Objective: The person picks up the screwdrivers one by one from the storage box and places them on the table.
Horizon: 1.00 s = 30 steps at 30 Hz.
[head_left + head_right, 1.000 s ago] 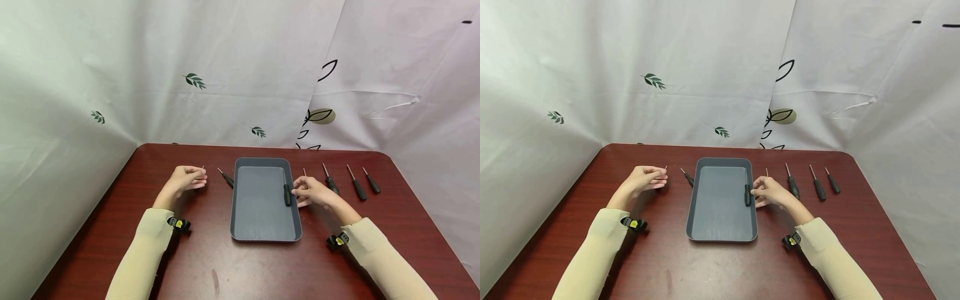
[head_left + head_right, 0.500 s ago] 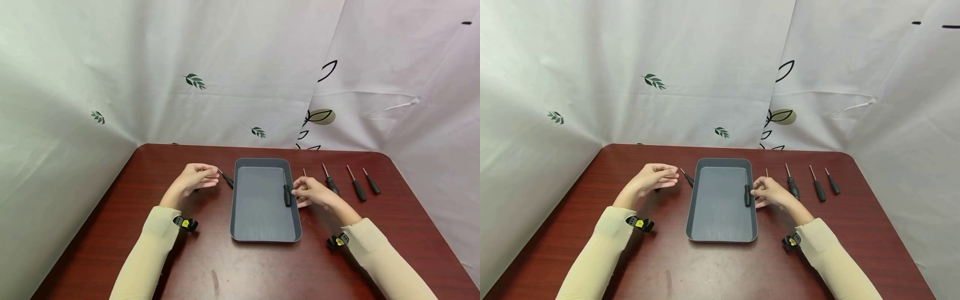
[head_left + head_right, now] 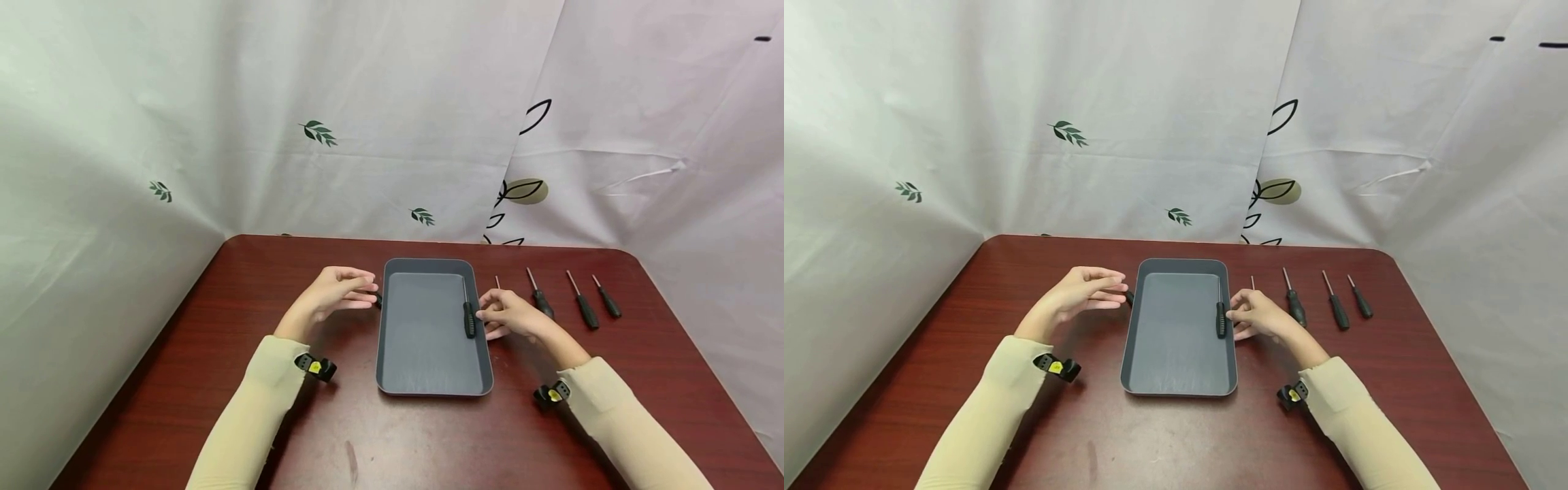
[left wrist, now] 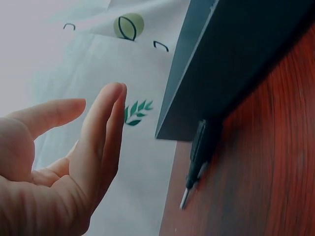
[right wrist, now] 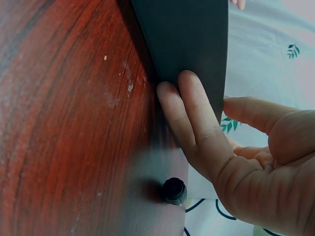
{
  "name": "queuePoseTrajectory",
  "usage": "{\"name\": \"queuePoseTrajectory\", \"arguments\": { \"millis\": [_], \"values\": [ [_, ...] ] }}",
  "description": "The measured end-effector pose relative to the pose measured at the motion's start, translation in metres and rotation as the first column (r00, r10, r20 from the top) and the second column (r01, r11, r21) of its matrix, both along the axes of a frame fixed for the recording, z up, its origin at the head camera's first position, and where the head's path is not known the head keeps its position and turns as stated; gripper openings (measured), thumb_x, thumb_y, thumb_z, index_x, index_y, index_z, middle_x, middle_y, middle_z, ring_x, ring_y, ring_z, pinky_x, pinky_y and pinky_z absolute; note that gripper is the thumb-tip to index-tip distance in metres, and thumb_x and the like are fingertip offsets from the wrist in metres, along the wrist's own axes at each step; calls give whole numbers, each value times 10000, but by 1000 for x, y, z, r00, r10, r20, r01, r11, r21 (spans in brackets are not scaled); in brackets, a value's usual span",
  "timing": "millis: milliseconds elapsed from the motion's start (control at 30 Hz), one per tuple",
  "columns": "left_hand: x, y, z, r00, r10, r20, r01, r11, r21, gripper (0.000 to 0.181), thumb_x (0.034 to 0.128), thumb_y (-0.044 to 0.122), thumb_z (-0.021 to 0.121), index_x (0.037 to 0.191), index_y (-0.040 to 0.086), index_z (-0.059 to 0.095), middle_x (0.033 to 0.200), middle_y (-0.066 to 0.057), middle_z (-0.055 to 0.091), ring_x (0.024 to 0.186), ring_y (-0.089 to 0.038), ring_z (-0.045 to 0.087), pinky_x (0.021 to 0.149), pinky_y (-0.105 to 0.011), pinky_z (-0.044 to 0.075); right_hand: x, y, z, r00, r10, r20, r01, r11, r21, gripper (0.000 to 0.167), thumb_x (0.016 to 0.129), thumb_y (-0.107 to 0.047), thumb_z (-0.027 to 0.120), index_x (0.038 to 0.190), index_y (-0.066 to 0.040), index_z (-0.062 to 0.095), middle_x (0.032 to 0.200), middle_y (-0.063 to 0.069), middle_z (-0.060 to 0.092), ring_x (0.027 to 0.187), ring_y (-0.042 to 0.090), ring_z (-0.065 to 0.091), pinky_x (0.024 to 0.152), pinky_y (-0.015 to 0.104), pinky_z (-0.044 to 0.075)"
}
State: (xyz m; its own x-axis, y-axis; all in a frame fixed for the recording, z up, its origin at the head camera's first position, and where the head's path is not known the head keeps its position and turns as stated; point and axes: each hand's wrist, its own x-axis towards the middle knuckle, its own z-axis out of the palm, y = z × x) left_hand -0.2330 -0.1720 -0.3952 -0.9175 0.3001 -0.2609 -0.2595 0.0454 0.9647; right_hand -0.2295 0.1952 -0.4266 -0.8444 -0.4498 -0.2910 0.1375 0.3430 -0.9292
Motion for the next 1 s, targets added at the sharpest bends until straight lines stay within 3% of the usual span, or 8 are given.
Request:
{"name": "queuePoseTrajectory", "arguments": {
  "millis": [700,1000],
  "values": [
    [-2,53,6,995,-91,37,88,994,61,347,997,81,621,1285,-107,577,1309,-357,547,927,-296,723,873,-429,588,-1,1,-1,1000,5,-7,-5,1000,-12,295,991,13,574,1198,161,423,861,115,595,704,190,625,703,410,631],
    [-4,65,9,995,-92,32,89,992,85,325,994,77,625,1265,-98,596,1311,-352,548,944,-297,719,905,-436,571,0,2,-2,1000,4,-4,-4,1000,-16,287,993,17,566,1196,159,420,856,115,601,702,191,633,697,405,632]
  ]
}}
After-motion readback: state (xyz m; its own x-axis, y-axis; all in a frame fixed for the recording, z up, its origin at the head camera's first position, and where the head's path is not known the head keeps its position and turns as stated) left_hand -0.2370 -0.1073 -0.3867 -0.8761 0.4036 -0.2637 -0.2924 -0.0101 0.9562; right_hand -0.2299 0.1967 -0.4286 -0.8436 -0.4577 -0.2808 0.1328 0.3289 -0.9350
